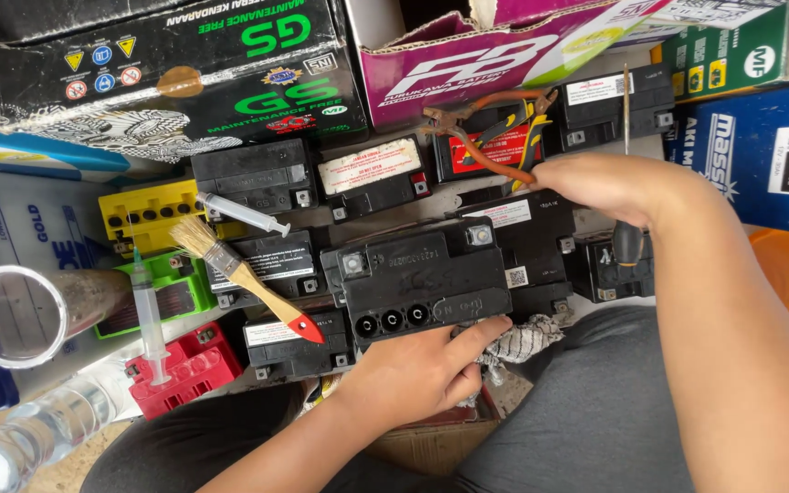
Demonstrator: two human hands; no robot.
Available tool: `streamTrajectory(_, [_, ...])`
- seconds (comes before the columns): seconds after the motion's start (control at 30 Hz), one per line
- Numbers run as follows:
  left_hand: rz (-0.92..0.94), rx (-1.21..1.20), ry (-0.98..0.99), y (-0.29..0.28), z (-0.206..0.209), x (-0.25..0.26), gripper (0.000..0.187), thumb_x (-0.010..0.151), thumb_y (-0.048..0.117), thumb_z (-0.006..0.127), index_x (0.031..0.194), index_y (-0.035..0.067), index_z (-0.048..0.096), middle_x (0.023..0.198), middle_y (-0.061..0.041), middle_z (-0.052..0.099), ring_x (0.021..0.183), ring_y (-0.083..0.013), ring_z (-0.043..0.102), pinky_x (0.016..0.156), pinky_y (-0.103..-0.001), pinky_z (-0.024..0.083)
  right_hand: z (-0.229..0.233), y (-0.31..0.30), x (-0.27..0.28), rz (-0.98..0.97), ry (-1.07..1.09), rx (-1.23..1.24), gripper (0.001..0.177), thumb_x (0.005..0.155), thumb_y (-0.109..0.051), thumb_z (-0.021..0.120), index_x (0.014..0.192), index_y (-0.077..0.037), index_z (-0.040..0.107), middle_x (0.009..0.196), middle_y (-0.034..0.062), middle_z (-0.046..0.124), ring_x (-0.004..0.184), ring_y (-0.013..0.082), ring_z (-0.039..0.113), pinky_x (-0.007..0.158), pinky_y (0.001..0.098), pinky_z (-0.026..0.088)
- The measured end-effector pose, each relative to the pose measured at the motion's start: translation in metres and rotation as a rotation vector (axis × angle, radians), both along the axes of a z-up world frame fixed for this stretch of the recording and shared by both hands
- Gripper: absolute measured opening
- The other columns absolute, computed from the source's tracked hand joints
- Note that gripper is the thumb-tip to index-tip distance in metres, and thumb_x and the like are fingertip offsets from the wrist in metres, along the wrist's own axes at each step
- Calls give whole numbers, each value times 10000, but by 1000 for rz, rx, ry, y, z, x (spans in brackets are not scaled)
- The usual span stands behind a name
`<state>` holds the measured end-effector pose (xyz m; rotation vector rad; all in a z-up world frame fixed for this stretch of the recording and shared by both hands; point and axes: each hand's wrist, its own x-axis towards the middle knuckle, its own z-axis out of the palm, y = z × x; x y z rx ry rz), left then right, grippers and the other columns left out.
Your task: Cleaning and inspecting battery components using a cloth and a brush
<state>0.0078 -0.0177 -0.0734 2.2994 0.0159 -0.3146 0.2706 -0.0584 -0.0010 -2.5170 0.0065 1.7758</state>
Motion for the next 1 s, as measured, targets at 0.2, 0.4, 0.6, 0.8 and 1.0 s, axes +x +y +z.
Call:
streamTrajectory(0.2, [38, 44, -122, -1, -2, -1, 556, 908, 187, 580, 1456, 237, 506, 999, -74, 651, 687, -397, 653, 367, -538, 494, -5, 2, 3, 54, 26, -10, 652, 950, -451, 391, 1569, -249, 412, 1720, -110, 264, 1601, 88, 195, 1304, 376, 141])
streamTrajectory(0.4, [44, 27, -169, 0, -2, -2, 551, 890, 153, 575, 1438, 201, 541, 991, -93, 631, 692, -383, 638, 404, -529, 500, -9, 8, 1, 105, 95, -12, 758, 884, -510, 468, 1606, -308, 355, 1717, -122, 249, 1597, 115, 179, 1308, 441, 131])
streamTrajectory(0.6, [44, 54, -252, 1, 1, -2, 524, 887, 139, 585, 1410, 162, 562, 1110, -117, 642, 741, -375, 657, 401, -508, 508, -2, 12, -6, 60, 38, -11, 734, 841, -477, 557, 1551, -307, 489, 1687, -78, 345, 1577, 152, 256, 1295, 433, 176])
streamTrajectory(0.8, [59, 62, -274, 0, -1, -3, 520, 878, 140, 592, 1397, 165, 573, 1110, -115, 650, 737, -376, 667, 419, -509, 514, -10, 10, -6, 51, 2, -13, 827, 834, -484, 573, 1606, -275, 360, 1731, -57, 220, 1608, 176, 165, 1301, 454, 142])
streamTrajectory(1.0, [46, 56, -282, 1, -1, -3, 521, 893, 128, 587, 1412, 152, 550, 1098, -128, 633, 736, -359, 678, 434, -489, 513, -10, 5, -4, 29, -27, -38, 806, 883, -517, 534, 1613, -238, 337, 1724, -45, 235, 1593, 163, 204, 1288, 427, 179])
